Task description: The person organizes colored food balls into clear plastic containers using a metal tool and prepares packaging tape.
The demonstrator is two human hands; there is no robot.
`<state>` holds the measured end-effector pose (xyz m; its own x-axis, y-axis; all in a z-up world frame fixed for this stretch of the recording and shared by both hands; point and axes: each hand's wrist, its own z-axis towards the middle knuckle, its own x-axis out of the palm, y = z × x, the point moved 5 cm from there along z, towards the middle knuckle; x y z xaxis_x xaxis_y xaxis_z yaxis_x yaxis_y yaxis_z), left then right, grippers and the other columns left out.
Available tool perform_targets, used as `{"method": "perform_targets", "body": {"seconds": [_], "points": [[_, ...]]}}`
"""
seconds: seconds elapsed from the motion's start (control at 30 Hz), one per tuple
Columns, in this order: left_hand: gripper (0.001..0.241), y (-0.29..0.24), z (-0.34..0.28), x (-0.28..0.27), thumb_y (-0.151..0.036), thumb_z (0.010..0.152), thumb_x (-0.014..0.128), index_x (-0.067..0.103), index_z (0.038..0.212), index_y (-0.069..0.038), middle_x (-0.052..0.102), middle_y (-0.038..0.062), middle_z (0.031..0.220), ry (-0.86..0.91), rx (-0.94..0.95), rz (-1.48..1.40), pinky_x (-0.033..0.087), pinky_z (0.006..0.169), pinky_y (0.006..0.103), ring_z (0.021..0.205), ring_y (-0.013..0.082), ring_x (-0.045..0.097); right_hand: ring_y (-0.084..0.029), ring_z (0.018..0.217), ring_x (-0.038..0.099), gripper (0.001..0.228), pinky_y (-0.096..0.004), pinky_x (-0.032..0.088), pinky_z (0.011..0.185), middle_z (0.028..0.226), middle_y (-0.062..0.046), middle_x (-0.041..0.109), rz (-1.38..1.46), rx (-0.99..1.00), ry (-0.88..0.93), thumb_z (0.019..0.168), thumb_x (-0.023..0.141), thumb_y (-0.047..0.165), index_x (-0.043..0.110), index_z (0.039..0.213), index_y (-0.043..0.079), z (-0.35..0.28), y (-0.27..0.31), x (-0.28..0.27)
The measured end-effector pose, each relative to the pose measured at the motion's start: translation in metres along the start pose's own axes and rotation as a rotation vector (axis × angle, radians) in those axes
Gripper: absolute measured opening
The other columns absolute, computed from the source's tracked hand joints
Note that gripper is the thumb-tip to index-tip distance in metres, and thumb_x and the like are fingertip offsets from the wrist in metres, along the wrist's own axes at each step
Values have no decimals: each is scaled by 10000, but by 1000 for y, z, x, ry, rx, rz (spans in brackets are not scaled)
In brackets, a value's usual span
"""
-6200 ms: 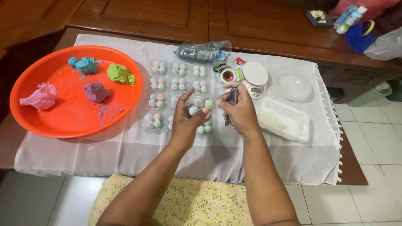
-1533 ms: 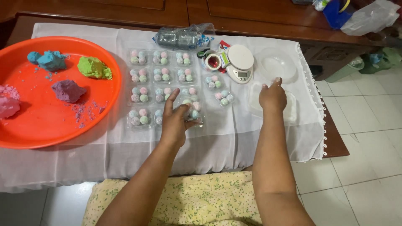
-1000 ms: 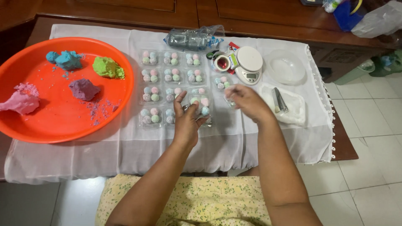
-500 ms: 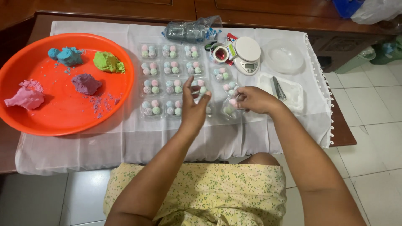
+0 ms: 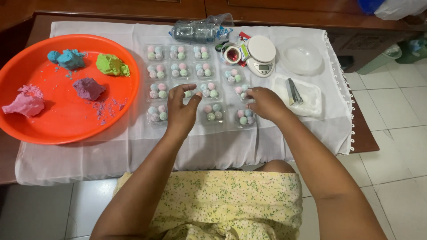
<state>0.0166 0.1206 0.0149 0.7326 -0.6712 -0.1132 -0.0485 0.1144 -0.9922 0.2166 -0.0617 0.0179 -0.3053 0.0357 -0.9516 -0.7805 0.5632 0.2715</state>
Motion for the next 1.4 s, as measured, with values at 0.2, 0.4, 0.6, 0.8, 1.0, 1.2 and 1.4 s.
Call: {"method": "perform_targets", "body": {"seconds": [0.2,0.4,0.6,0.8,1.0,1.2,1.4], "points": [[202,-23,-17,-12,-234,922,707,686,1111,-168,489,82,1225,48,148,172,338,1093,462,1267,359,442,-306,1080,725,262,-445,565,926,1074,-120,745,161,27,-136,920,716,235,712,1137,87,-27,11,-21],[136,-19,-33,-7,-186,919,702,690,1048,-145,508,111,1214,63,197,167,317,1102,508,1259,404,445,-436,975,735,371,-552,574,828,1057,-247,751,302,214,-17,951,559,175,619,1287,29,-107,49,6],[100,-11,-27,-9,-168,953,676,683,1048,-136,520,114,1201,9,226,160,319,1105,508,1265,399,446,-373,670,742,437,-490,642,581,1192,-120,666,-169,35,-226,948,512,254,571,1367,148,-183,24,136],[84,-21,-24,4,-183,966,678,682,1047,-159,516,95,1191,13,343,143,322,1097,524,1252,387,455,-307,728,730,395,-395,606,589,1031,-67,654,-302,-83,-717,936,569,298,683,1279,139,-148,-42,103],[155,-33,-27,1,-195,935,707,668,1076,-143,501,124,1253,-36,383,179,311,1113,561,1258,417,435,-360,848,701,298,-441,584,733,959,-139,641,-218,-418,-528,873,719,292,730,1019,32,-92,24,48],[166,7,-15,-16,-197,915,712,666,1073,-186,536,61,1170,-206,354,213,333,1114,498,1228,340,506,-310,1096,583,251,-488,517,872,1052,-38,641,-218,78,-495,872,751,373,775,1017,169,65,-30,-4],[179,3,-11,-10,-204,891,725,669,1058,-170,547,96,1221,-145,383,277,350,1098,526,1234,379,484,-345,1205,468,356,-511,427,926,1247,-93,574,-199,341,-257,865,737,437,770,1120,190,178,-40,15]]}}
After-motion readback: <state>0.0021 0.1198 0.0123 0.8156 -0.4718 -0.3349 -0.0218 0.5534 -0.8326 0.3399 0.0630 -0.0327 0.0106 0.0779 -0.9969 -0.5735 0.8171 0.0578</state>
